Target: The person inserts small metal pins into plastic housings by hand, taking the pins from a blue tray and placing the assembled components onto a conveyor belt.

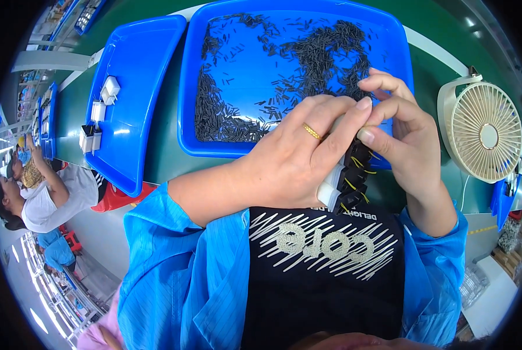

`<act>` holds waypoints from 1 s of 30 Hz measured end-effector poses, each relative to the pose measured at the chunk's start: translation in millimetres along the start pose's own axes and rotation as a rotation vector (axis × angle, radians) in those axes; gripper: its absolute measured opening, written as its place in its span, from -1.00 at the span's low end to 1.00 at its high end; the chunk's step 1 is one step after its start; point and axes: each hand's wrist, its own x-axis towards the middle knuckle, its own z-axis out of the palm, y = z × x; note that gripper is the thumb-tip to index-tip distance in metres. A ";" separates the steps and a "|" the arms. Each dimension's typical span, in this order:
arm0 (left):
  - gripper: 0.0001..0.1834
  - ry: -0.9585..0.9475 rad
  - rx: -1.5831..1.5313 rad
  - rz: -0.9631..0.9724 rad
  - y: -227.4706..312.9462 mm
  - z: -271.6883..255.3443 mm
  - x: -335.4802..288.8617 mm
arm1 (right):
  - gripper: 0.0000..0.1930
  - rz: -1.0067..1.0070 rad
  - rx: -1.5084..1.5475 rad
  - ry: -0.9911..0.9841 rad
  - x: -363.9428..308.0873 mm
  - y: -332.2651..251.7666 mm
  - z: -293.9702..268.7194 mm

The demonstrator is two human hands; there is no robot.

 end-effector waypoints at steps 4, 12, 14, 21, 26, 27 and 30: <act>0.10 0.002 -0.004 0.041 -0.3 2.2 0.7 | -0.87 0.064 0.132 -0.060 3.4 0.8 -5.9; 0.04 0.016 -0.014 0.041 -1.1 2.2 4.7 | -0.87 -0.072 0.096 0.037 1.6 6.2 0.3; 0.04 0.013 -0.030 0.048 -0.8 1.8 5.2 | -0.88 -0.076 0.104 0.041 1.4 5.8 -2.2; 0.07 0.023 -0.036 0.058 -2.2 1.0 3.2 | -0.91 -0.096 0.099 -0.076 2.9 5.4 -6.9; 0.08 -0.003 -0.030 0.047 0.2 0.7 3.3 | -0.87 -0.077 0.088 -0.086 3.5 5.2 -6.4; 0.08 -0.017 -0.046 0.034 0.8 0.6 3.7 | -0.86 -0.102 0.053 -0.081 3.9 4.7 -6.7; 0.09 -0.012 -0.049 0.043 -3.0 2.3 3.6 | -0.84 -0.163 -0.051 -0.057 6.3 3.2 -6.8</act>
